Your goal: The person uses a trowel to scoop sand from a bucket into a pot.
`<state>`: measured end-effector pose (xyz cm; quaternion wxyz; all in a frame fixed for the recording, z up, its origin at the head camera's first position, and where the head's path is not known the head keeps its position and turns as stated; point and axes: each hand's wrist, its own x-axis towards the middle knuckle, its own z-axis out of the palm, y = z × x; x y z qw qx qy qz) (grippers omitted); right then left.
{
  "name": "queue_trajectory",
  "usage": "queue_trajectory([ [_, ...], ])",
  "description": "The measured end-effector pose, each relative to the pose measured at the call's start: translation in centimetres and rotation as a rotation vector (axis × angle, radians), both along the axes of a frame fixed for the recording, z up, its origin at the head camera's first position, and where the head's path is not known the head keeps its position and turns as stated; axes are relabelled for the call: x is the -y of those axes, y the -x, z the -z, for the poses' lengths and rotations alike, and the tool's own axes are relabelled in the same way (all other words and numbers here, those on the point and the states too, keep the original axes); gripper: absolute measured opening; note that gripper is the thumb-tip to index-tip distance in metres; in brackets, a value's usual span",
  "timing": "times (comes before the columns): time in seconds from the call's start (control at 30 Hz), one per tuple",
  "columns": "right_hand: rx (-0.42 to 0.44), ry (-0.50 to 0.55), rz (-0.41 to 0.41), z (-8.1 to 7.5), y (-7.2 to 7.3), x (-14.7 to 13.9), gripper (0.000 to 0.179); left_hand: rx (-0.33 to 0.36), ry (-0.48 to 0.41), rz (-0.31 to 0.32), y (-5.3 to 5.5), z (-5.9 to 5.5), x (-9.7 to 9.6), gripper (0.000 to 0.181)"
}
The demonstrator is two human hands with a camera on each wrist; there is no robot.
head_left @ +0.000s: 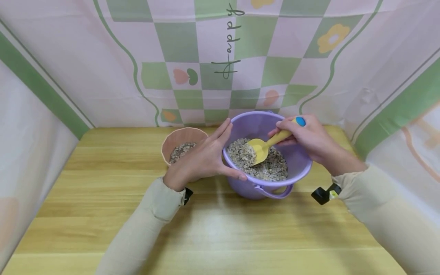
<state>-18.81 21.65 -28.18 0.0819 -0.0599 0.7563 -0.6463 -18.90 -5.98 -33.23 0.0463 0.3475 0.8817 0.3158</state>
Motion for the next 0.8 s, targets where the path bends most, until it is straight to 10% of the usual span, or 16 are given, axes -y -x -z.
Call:
queue_trajectory([
  [0.8, 0.036, 0.077, -0.019, 0.11, 0.09, -0.13, 0.022, -0.001, 0.002, -0.006, -0.09, -0.04, 0.01, 0.143],
])
